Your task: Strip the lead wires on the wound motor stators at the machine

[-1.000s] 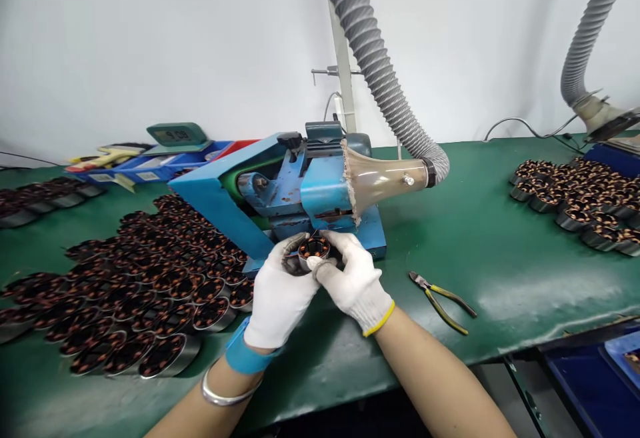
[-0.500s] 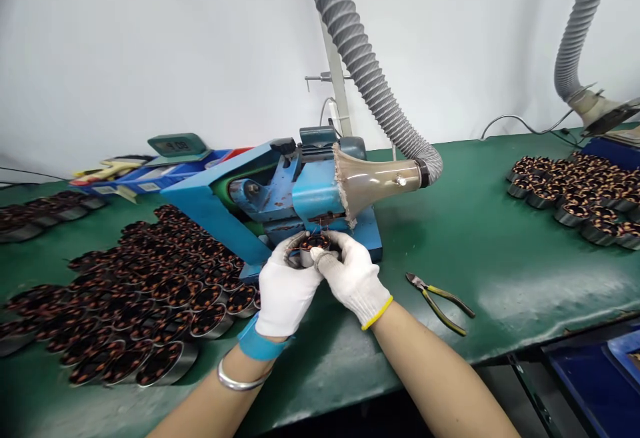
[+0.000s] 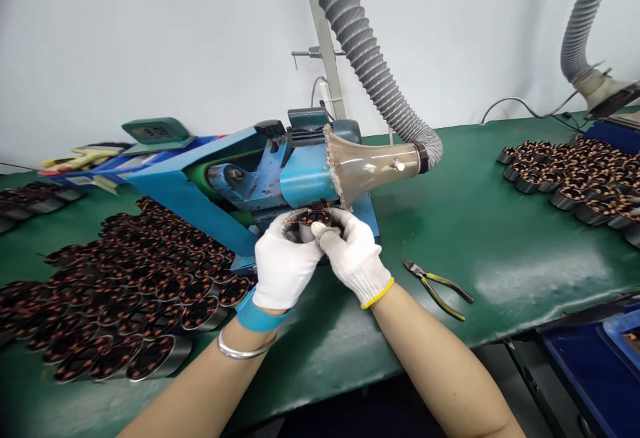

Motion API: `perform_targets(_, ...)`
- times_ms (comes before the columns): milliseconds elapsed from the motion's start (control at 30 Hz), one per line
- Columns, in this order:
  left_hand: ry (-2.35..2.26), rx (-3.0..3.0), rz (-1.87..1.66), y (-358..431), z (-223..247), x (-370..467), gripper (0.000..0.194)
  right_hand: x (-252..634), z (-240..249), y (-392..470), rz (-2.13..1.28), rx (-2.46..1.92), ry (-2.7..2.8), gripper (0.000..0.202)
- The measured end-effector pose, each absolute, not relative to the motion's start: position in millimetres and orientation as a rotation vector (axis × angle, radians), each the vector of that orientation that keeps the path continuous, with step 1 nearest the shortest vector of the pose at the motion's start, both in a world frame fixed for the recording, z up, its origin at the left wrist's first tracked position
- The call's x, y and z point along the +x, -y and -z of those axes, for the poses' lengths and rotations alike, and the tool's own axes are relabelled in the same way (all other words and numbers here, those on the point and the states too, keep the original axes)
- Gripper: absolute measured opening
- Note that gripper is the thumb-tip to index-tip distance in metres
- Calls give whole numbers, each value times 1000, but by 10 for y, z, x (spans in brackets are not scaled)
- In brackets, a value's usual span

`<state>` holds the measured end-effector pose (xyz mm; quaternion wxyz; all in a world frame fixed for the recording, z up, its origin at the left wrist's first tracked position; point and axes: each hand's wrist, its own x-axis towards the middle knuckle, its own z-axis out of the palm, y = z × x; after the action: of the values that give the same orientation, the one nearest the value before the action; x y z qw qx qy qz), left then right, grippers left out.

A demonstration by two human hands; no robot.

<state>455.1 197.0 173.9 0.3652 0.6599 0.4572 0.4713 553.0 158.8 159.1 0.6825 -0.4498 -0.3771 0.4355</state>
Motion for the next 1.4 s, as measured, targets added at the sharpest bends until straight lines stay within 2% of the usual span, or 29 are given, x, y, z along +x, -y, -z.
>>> perform_targets(300, -1035, 1776, -1245, -2028, -1637, 4517, 42, 5503, -1524, -1583, -946, -1016, 811, 41)
perform_targets(467, -1059, 1793, -1232, -2026, -1654, 4501, 41, 5489, -1535, -1595, -942, -1029, 795, 39)
perform_targets(700, -1031, 1753, -1204, -1833, -1568, 4402, 52, 5505, -1471, -1459, -942, -983, 914, 46)
perform_targets(767, -1003, 1759, -1250, -1783, -1522, 4395, 53, 5532, -1492, -1416, -872, -991, 1007, 40)
perform_targets(900, -946, 1783, -1239, -1749, -1492, 4414, 42, 5562, -1560, -1390, -717, -1140, 1007, 17)
perform_targets(1133, -1060, 1547, -1127, -1739, -1561, 4426, 50, 5585, -1536, -1498, -898, -1045, 422, 27)
perform_targets(1267, -1057, 1513, -1119, -1753, -1574, 4425, 60, 5549, -1483, -1503, -1001, -1142, 624, 32)
perform_targets(1400, -1014, 1436, -1093, -1773, -1636, 4424, 58, 5467, -1468, -1459, -998, -1079, 884, 45)
